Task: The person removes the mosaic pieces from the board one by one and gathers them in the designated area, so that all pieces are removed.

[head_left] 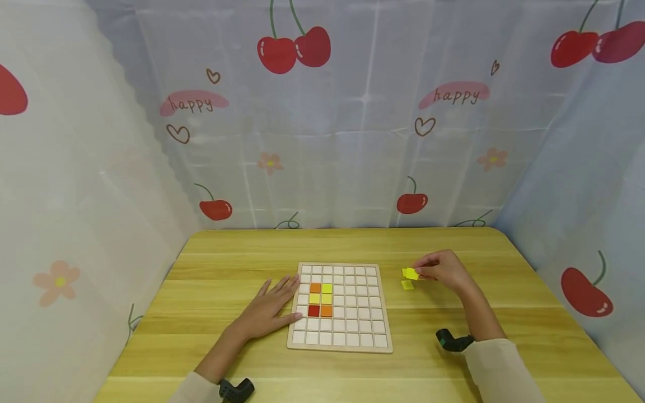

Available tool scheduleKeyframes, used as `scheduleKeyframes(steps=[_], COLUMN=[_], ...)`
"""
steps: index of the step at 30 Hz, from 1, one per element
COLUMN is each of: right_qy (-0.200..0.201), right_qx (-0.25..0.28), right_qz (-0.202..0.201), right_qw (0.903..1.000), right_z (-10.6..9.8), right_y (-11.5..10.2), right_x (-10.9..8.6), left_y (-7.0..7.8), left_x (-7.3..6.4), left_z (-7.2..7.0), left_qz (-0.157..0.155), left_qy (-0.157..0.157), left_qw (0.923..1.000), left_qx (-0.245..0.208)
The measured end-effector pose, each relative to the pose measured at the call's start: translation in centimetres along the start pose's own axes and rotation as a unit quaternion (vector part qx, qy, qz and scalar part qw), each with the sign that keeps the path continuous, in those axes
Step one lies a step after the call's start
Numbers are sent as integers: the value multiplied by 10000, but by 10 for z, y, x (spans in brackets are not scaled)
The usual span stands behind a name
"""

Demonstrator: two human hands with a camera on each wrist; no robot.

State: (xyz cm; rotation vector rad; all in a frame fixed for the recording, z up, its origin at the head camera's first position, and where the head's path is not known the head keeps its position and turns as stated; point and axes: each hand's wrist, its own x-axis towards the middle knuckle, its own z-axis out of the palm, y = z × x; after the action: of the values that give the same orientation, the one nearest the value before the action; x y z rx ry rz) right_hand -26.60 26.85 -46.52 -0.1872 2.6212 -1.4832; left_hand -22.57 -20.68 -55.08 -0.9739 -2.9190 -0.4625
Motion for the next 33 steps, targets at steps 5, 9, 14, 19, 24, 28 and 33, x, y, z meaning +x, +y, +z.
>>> scheduleKeyframes(steps=[5, 9, 14, 19, 24, 28, 33], right_qy=[7, 81, 121, 49, 1, -29, -63], right_qx=[89, -48, -241, -209, -194, -206, -363], right_qz=[105, 252, 417, 357, 422, 484, 477], right_qw=[9999, 9996, 9988, 9991, 9989, 9986, 9982], right_z=[-1, -2, -4, -4, -4, -4, -3], right_y=[5, 9, 15, 18, 21, 24, 22], right_x=[0, 0, 2, 5, 5, 6, 6], left_y=[1, 3, 3, 1, 0, 0, 0], left_x=[-1, -1, -1, -1, -1, -1, 0], left_z=[0, -1, 0, 1, 2, 3, 1], left_qz=[42, 39, 19, 27, 1, -12, 13], left_qy=[55, 75, 34, 60, 46, 33, 48], left_qw=[10000, 9999, 9999, 9999, 10000, 10000, 10000], left_qx=[-26, -114, -154, -94, -72, -24, -59])
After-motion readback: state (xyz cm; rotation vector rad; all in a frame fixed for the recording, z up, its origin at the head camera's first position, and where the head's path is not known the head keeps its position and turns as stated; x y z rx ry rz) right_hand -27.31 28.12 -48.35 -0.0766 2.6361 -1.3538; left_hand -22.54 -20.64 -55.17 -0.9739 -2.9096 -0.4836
